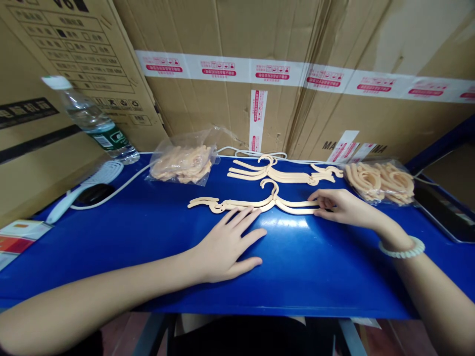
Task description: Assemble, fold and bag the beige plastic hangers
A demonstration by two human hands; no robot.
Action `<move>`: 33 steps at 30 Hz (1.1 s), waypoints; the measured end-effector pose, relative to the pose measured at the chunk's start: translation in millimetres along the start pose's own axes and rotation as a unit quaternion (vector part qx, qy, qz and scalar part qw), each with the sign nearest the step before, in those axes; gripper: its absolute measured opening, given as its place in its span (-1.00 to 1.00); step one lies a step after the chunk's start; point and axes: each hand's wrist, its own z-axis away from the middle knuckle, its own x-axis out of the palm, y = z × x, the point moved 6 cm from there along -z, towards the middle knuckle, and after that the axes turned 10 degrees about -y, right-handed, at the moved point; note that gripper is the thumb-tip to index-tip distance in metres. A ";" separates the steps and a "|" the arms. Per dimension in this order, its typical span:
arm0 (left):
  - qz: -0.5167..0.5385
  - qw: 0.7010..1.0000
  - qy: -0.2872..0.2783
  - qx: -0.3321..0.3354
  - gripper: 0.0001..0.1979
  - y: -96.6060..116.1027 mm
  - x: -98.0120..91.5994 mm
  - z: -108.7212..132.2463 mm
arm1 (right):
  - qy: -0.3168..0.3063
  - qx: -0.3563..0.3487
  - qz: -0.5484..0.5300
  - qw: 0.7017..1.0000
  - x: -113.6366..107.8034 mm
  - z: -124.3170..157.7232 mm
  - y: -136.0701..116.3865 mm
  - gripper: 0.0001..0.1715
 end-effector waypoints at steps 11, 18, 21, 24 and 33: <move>0.033 0.999 -0.017 0.009 -0.44 -9.4 -0.2 -3.5 | 0.006 0.001 0.012 1.000 -0.3 -0.9 0.0 -0.65; 0.047 0.999 -0.017 0.011 -0.46 -8.8 -1.1 -3.7 | 0.014 0.006 0.017 1.000 -2.1 -0.9 -4.8 -0.62; 0.054 0.998 -0.015 0.013 -0.47 -8.6 -0.3 -3.6 | 0.014 0.007 0.007 1.000 -5.5 1.9 -4.9 -0.60; 0.060 0.998 -0.016 0.008 -0.48 -9.5 1.0 -3.2 | 0.046 0.032 0.009 0.998 -17.1 9.6 5.6 -0.56; 0.047 0.998 -0.002 0.029 -0.48 -7.5 2.8 -2.4 | 0.080 0.114 0.111 0.984 -41.0 29.6 45.5 -0.55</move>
